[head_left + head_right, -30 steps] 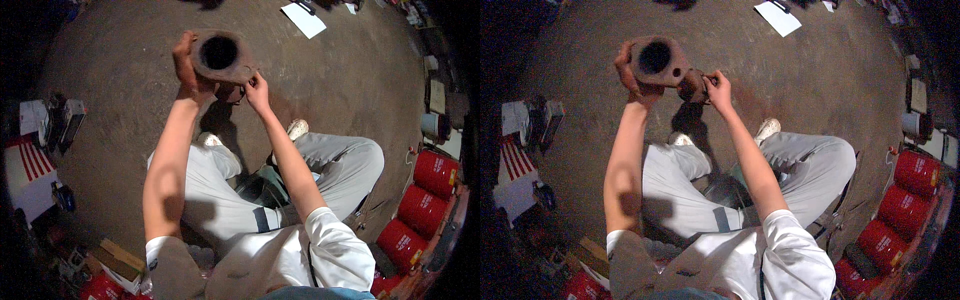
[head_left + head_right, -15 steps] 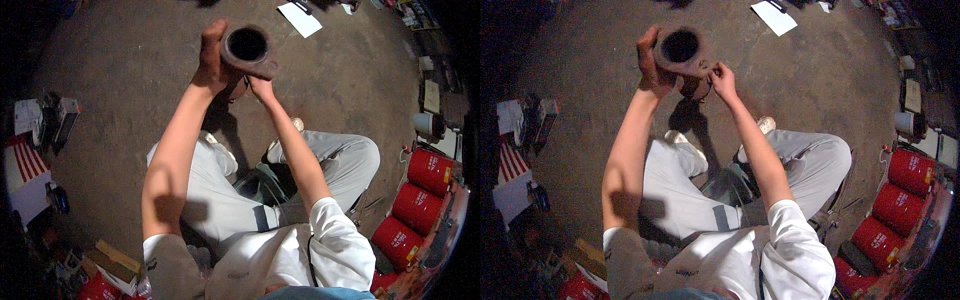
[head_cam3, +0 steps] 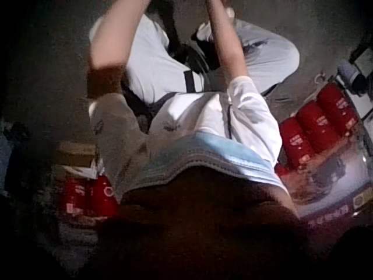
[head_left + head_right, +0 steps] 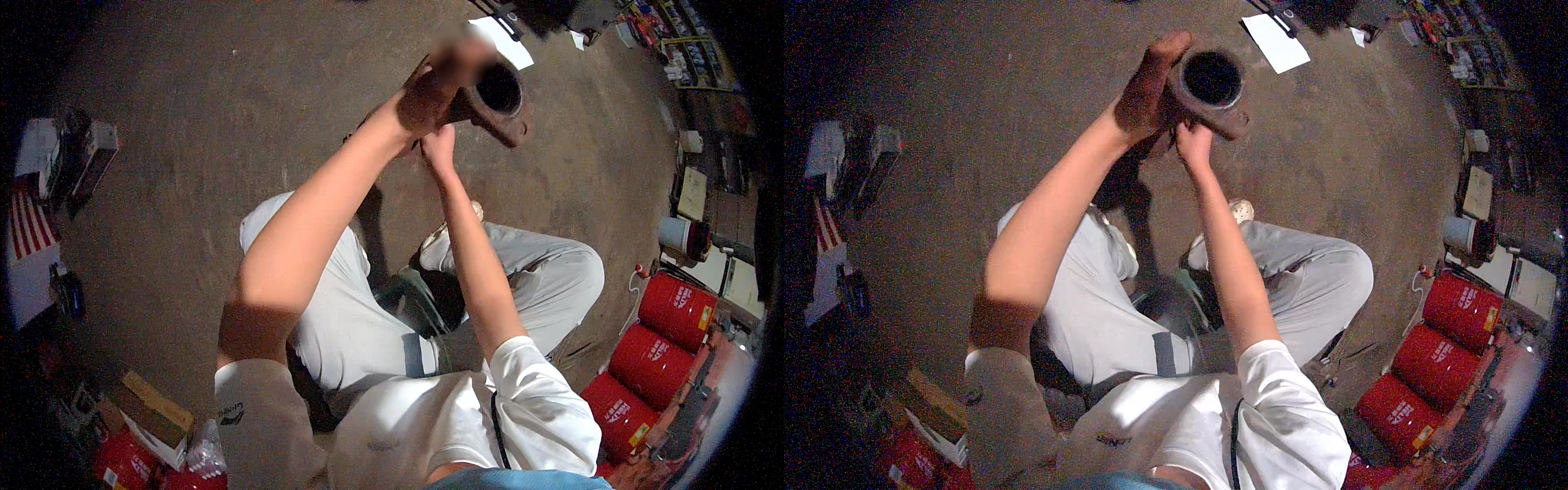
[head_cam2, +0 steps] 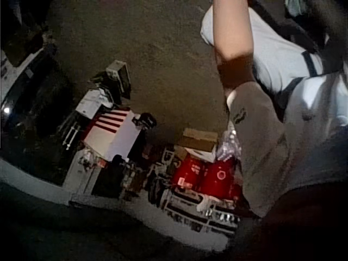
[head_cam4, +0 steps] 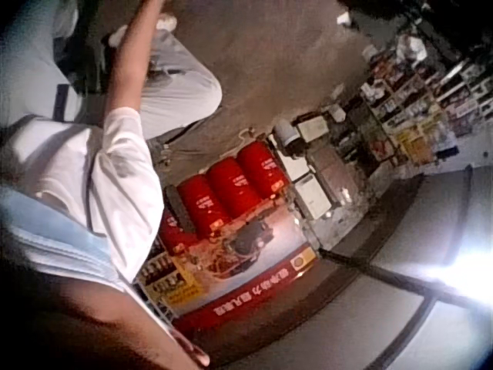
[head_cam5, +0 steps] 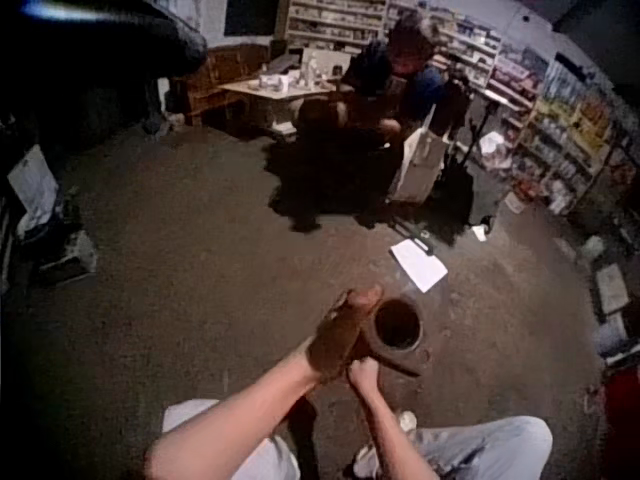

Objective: The person is sanding a metal exhaust manifold by hand with a piece of sandpaper. They hold the manifold while rubbing the sandpaper against the pipes and flanges to remove rust, and rotating the part to access different areas.

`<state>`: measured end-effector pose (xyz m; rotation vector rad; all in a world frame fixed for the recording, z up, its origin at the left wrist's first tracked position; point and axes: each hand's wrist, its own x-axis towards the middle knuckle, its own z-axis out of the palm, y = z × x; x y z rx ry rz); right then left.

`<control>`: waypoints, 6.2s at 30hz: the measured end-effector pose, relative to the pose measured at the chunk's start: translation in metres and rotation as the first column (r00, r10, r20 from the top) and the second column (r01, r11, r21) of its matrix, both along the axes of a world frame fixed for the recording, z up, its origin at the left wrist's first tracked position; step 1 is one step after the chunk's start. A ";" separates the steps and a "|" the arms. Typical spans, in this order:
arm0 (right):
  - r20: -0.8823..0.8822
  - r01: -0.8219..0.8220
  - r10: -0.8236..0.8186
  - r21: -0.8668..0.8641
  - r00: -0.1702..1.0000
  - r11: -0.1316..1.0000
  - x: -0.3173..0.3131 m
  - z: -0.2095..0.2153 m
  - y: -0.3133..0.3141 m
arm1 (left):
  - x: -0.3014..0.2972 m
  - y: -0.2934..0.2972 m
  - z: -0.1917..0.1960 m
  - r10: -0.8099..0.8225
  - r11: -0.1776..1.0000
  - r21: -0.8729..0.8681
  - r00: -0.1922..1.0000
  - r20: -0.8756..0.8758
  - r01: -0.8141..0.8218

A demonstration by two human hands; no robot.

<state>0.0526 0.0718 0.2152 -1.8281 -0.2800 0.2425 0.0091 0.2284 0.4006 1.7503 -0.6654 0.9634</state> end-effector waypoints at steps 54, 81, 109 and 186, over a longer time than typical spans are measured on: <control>0.171 -0.040 0.022 0.098 0.985 0.994 -0.037 0.297 -0.082 | -0.025 -0.071 0.056 -0.143 0.989 -0.099 0.851 -0.505 0.108; 0.301 0.144 -0.127 -0.034 0.945 0.989 -0.065 0.311 -0.136 | 0.007 -0.184 -0.013 -0.429 0.901 -0.340 0.670 -0.606 0.269; 0.271 0.277 -0.328 0.211 0.905 0.937 -0.056 0.324 -0.149 | -0.029 -0.167 0.054 -0.162 0.986 -0.088 0.919 -0.360 0.140; 0.434 0.046 0.061 -0.232 0.899 0.972 -0.062 0.314 -0.151 | -0.028 -0.165 0.007 -0.612 0.765 -0.545 0.650 -0.451 0.342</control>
